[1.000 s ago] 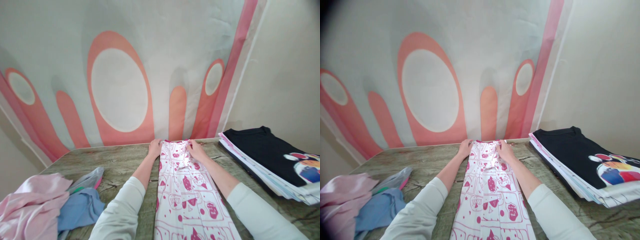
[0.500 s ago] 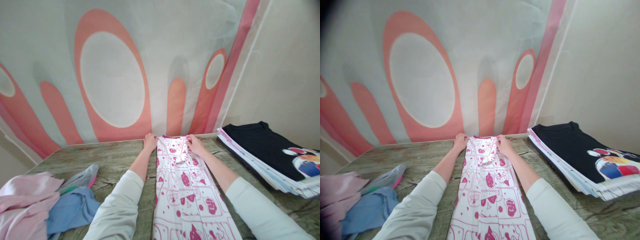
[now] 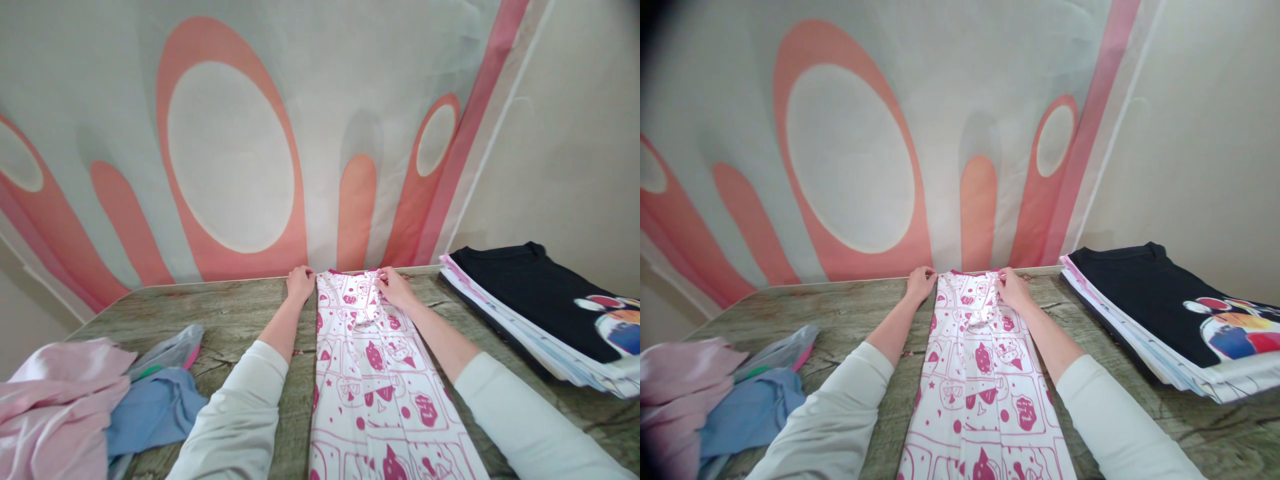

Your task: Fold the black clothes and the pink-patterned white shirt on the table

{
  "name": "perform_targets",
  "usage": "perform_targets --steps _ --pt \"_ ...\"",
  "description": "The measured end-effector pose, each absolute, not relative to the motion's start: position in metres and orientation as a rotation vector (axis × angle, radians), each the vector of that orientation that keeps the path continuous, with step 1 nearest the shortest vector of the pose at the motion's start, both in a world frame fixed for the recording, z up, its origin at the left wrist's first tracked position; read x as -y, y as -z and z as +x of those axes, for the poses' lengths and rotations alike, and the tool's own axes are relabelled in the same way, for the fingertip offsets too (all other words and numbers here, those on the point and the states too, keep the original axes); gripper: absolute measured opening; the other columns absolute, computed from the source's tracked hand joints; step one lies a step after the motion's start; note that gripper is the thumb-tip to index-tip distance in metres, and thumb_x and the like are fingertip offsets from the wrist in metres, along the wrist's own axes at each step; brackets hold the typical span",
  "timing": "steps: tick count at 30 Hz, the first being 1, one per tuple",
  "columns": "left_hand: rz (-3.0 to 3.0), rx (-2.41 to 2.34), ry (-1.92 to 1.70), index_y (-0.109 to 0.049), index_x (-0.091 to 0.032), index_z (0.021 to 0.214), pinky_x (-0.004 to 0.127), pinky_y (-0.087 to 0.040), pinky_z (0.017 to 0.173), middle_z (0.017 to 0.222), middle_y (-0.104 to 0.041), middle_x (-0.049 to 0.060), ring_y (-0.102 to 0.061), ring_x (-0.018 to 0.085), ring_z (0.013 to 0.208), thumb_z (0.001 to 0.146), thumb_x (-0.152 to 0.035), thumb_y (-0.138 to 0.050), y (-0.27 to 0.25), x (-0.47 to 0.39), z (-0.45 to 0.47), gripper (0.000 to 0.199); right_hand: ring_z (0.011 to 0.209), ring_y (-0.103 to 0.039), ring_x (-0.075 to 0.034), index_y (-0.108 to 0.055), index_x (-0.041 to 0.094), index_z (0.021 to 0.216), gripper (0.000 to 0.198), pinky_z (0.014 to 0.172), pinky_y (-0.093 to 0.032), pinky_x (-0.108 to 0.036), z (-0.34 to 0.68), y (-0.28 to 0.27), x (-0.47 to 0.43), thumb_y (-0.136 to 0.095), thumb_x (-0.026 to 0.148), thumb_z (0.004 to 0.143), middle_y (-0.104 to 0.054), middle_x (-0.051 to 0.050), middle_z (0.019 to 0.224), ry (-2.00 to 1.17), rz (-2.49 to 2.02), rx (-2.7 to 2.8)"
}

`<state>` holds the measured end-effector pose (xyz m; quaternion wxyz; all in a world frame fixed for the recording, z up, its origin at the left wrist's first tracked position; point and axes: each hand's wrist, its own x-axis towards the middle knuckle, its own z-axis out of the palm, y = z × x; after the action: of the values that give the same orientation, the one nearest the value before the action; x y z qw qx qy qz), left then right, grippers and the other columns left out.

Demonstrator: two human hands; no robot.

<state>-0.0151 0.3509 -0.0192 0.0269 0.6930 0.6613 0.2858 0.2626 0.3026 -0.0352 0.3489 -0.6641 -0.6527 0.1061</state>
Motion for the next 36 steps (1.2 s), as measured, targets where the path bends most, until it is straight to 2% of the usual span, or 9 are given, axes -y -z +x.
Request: perform_targets --steps 14,21,25,31,36 --pt "2.168 -2.017 -0.812 -0.067 -0.026 0.090 0.037 -0.038 0.086 0.100 -0.065 0.005 -0.055 0.024 0.097 0.081 -0.037 -0.055 0.014 -0.345 -0.011 0.018 0.076 -0.059 -0.016 -0.052 0.020 0.102 0.023 0.066 -0.040 -0.026 0.267 0.044 -0.308 -0.054 0.024 0.079 -0.065 -0.004 0.090 -0.298 -1.663 1.681" --pt "2.128 -1.994 -0.841 -0.063 -0.021 0.093 0.027 -0.041 0.082 0.096 -0.067 0.006 -0.058 0.018 0.093 0.087 -0.029 -0.046 0.013 -0.351 -0.013 0.020 0.074 -0.060 -0.016 -0.052 0.021 0.102 0.023 0.065 -0.040 -0.026 0.265 0.040 -0.304 -0.055 0.025 0.079 -0.065 -0.003 0.086 -0.311 -1.660 1.672" --pt "2.050 -2.060 -0.863 -0.061 -0.020 0.098 0.026 -0.043 0.078 0.096 -0.067 0.006 -0.060 0.018 0.091 0.088 -0.030 -0.045 0.010 -0.349 -0.014 0.022 0.073 -0.059 -0.015 -0.052 0.020 0.101 0.023 0.064 -0.040 -0.025 0.264 0.038 -0.303 -0.055 0.024 0.079 -0.065 -0.002 0.086 -0.314 -1.666 1.670" --pt "2.074 -2.039 -0.817 -0.067 -0.022 0.079 0.028 -0.044 0.075 0.089 -0.068 0.006 -0.061 0.021 0.086 0.079 -0.039 -0.056 0.012 -0.344 -0.010 0.021 0.073 -0.059 -0.016 -0.052 0.019 0.102 0.024 0.065 -0.041 -0.026 0.263 0.037 -0.301 -0.055 0.023 0.079 -0.065 -0.002 0.084 -0.319 -1.649 1.659" --pt "2.052 -2.026 -0.851 -0.067 -0.022 0.080 0.029 -0.044 0.077 0.088 -0.069 0.005 -0.061 0.021 0.086 0.078 -0.034 -0.057 0.015 -0.347 -0.006 0.016 0.075 -0.059 -0.016 -0.052 0.020 0.103 0.024 0.067 -0.041 -0.026 0.262 0.035 -0.300 -0.055 0.021 0.079 -0.065 -0.003 0.086 -0.315 -1.657 1.667"
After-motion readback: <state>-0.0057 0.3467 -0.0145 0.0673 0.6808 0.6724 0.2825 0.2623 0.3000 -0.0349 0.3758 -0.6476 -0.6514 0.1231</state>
